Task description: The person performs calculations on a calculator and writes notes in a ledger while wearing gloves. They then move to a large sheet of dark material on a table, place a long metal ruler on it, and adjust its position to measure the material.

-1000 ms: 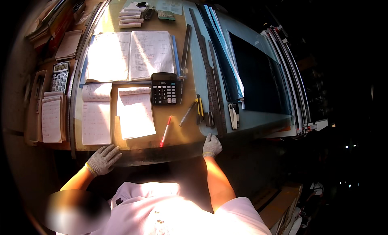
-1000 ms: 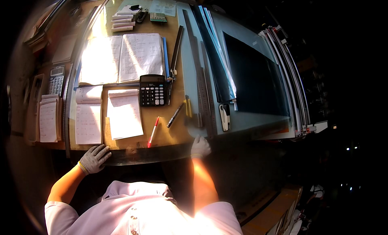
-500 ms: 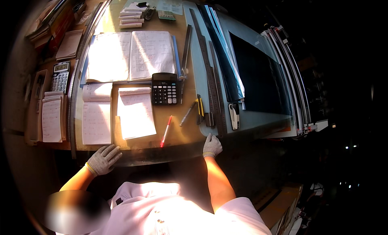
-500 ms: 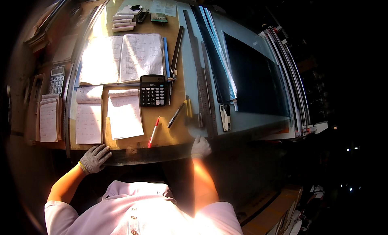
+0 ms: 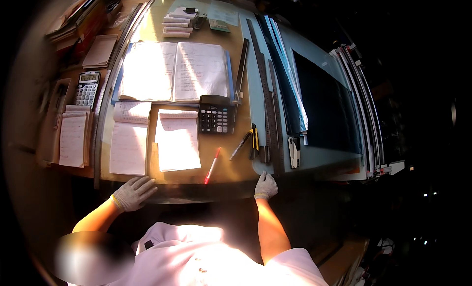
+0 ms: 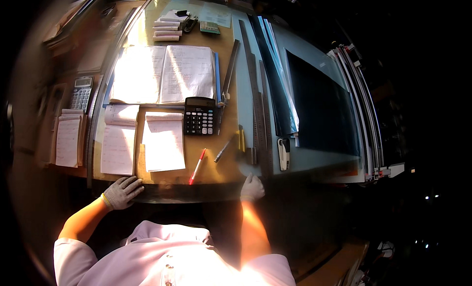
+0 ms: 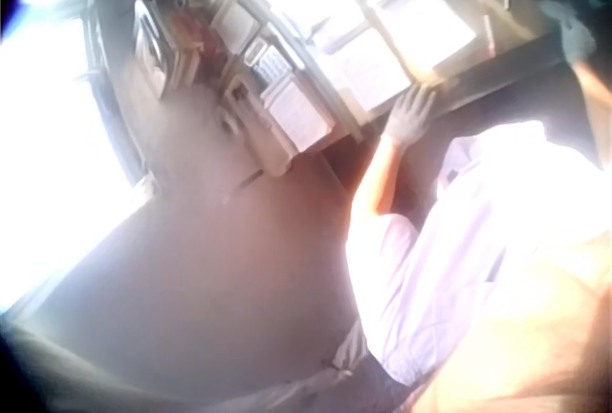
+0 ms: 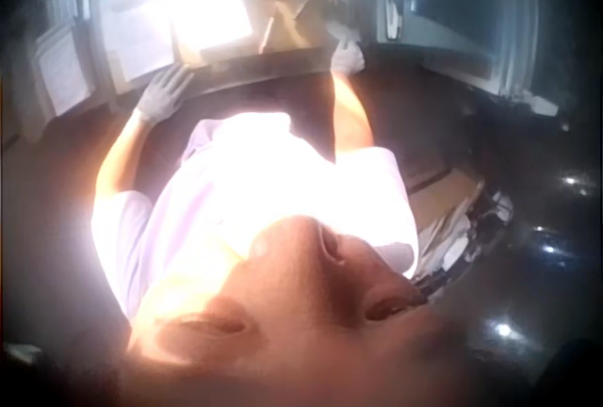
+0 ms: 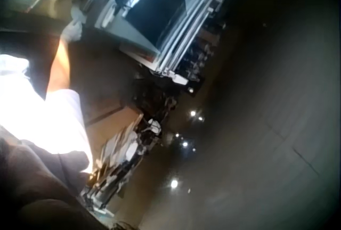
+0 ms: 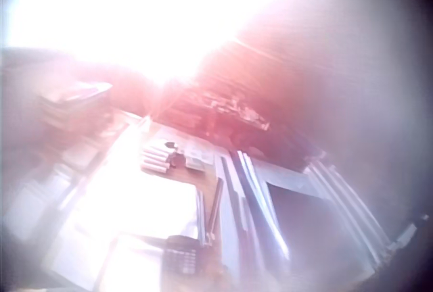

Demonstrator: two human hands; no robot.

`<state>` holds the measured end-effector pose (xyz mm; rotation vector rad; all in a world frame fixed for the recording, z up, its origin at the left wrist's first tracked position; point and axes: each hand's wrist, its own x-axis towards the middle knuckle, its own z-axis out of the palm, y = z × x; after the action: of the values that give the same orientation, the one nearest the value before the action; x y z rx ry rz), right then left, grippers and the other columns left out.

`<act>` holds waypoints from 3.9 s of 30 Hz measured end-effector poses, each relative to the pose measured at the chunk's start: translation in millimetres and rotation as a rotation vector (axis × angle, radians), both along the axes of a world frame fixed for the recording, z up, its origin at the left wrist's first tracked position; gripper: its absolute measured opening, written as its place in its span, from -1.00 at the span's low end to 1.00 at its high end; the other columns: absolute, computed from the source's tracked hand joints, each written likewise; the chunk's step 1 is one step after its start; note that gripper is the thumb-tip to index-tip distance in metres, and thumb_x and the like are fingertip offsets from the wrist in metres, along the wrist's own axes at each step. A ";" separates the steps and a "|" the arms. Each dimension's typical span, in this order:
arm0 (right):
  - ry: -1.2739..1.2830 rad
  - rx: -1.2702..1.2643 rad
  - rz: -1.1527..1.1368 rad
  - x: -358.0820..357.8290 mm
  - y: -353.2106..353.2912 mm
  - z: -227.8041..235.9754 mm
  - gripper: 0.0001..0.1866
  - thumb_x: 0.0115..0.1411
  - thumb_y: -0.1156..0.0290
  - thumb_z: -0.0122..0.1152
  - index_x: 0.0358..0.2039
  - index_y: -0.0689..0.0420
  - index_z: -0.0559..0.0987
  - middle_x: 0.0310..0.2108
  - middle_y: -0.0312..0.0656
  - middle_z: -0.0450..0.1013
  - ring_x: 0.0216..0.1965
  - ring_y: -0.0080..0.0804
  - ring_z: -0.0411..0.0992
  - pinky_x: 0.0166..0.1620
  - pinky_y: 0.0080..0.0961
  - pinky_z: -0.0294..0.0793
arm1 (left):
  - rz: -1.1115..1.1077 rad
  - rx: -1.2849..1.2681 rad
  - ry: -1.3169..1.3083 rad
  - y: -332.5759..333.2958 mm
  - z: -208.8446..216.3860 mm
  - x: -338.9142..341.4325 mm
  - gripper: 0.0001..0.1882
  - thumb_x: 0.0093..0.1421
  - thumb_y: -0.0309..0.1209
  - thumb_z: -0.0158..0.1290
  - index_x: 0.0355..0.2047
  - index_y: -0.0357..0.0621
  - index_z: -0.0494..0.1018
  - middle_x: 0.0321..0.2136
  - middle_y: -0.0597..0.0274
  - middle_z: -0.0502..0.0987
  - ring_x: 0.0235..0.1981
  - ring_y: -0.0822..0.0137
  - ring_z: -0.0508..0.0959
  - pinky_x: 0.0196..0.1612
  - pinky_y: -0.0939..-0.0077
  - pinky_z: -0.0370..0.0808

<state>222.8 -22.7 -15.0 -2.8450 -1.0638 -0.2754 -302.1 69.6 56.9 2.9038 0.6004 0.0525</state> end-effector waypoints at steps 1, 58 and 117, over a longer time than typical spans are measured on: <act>0.006 0.001 0.002 0.0 0.1 -0.1 -0.47 0.42 -0.07 -0.03 -0.46 0.07 0.63 -0.38 -0.06 0.60 -0.37 0.09 0.59 -0.35 0.02 0.55 | -0.001 0.004 0.007 0.0 -0.1 -0.3 -0.16 -0.13 -0.21 0.36 0.24 -0.02 0.45 0.28 0.09 0.41 0.30 0.02 0.41 0.35 0.06 0.36; 0.314 0.437 0.865 -91.3 204.4 33.5 -0.47 0.36 0.32 0.10 0.30 0.20 0.41 0.33 0.01 0.33 0.33 0.00 0.31 0.36 -0.19 0.29 | -0.006 -0.032 -0.015 4.0 -3.4 -3.2 -0.29 0.01 -0.24 0.27 0.24 -0.05 0.45 0.27 0.03 0.42 0.26 0.01 0.46 0.32 0.07 0.41; 0.183 0.362 0.919 -136.7 212.2 40.3 -0.63 0.24 0.32 0.26 0.04 0.14 0.59 0.29 0.14 0.30 0.35 0.20 0.19 0.37 0.06 0.16 | -0.002 -0.054 -0.079 10.0 -0.8 1.0 -0.39 0.04 -0.28 0.23 0.15 -0.08 0.51 0.19 0.03 0.48 0.17 0.04 0.52 0.25 0.10 0.47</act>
<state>86.1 189.4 25.3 -1.7854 -1.8742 -0.1006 -301.0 79.6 56.1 2.8347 0.5765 0.1474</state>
